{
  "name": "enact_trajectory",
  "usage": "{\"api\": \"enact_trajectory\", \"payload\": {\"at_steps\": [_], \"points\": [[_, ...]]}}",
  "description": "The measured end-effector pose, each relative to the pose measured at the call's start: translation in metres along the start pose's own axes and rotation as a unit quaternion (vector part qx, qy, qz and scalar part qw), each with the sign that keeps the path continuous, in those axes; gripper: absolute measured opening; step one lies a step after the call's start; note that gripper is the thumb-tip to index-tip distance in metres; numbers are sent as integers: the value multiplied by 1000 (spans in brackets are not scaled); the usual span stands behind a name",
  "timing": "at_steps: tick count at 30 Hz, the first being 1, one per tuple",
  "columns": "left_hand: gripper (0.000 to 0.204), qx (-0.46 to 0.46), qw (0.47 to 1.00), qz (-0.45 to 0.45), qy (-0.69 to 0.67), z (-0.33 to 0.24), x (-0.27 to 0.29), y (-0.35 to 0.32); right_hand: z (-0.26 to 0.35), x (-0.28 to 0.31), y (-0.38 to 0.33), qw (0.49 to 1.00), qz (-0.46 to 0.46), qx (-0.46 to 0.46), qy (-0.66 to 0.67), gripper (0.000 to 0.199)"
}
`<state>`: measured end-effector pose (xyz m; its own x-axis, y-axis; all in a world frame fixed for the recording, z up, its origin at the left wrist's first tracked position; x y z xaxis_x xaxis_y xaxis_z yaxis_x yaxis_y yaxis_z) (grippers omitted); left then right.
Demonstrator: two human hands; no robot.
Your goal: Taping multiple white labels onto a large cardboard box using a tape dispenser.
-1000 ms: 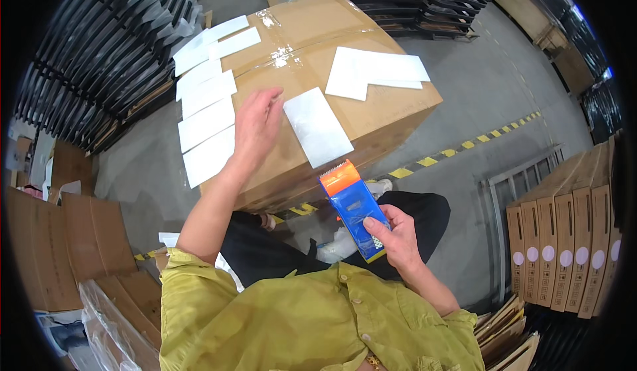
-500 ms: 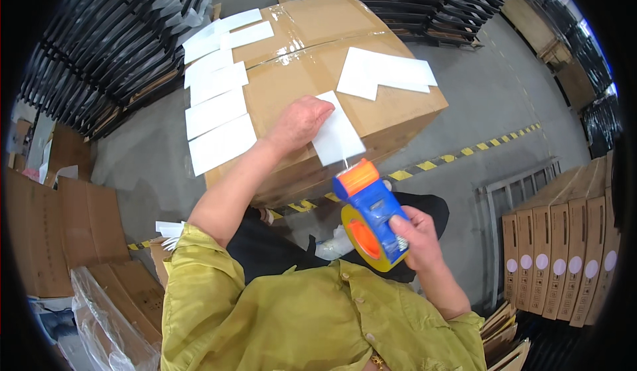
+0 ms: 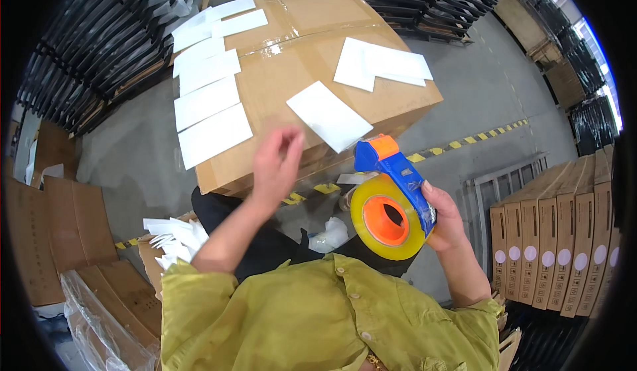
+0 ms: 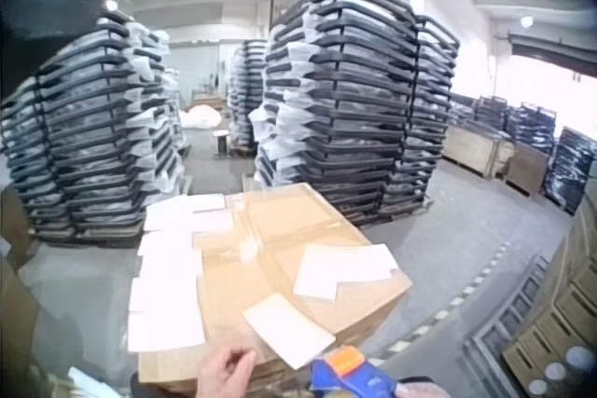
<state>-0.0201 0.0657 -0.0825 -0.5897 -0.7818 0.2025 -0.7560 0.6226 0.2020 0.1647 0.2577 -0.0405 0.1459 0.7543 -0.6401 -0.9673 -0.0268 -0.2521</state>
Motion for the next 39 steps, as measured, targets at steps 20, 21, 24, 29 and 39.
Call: {"api": "enact_trajectory", "payload": {"at_steps": [20, 21, 24, 29, 39], "points": [[22, 166, 876, 47, -450, 20, -50, -38, -34, -10, -5, 996, -30, -36, 74, 38], [22, 169, 875, 45, -452, 22, -49, -39, -34, -11, -5, 996, -29, -37, 72, 37], [21, 182, 874, 36, -450, 21, -48, -40, -35, -13, -4, 996, -31, -38, 73, 37], [19, 192, 873, 20, -448, 26, -47, -38, -40, -8, -4, 997, -10, -58, 49, 43], [12, 203, 949, -64, -232, 19, -14, -39, -1, -21, -7, 997, 13, -32, 67, 48]]}}
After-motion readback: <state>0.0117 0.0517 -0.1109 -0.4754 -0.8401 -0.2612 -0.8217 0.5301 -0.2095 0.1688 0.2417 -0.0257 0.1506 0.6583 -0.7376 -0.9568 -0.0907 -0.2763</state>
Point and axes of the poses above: each hand's wrist, its own y-axis towards the middle knuckle, its own x-axis out of the back of the hand, z = x × y, the point moved 3 cm from there along y, towards the middle knuckle, and after that the axes turned 15 degrees about z, right-handed, at the moved point
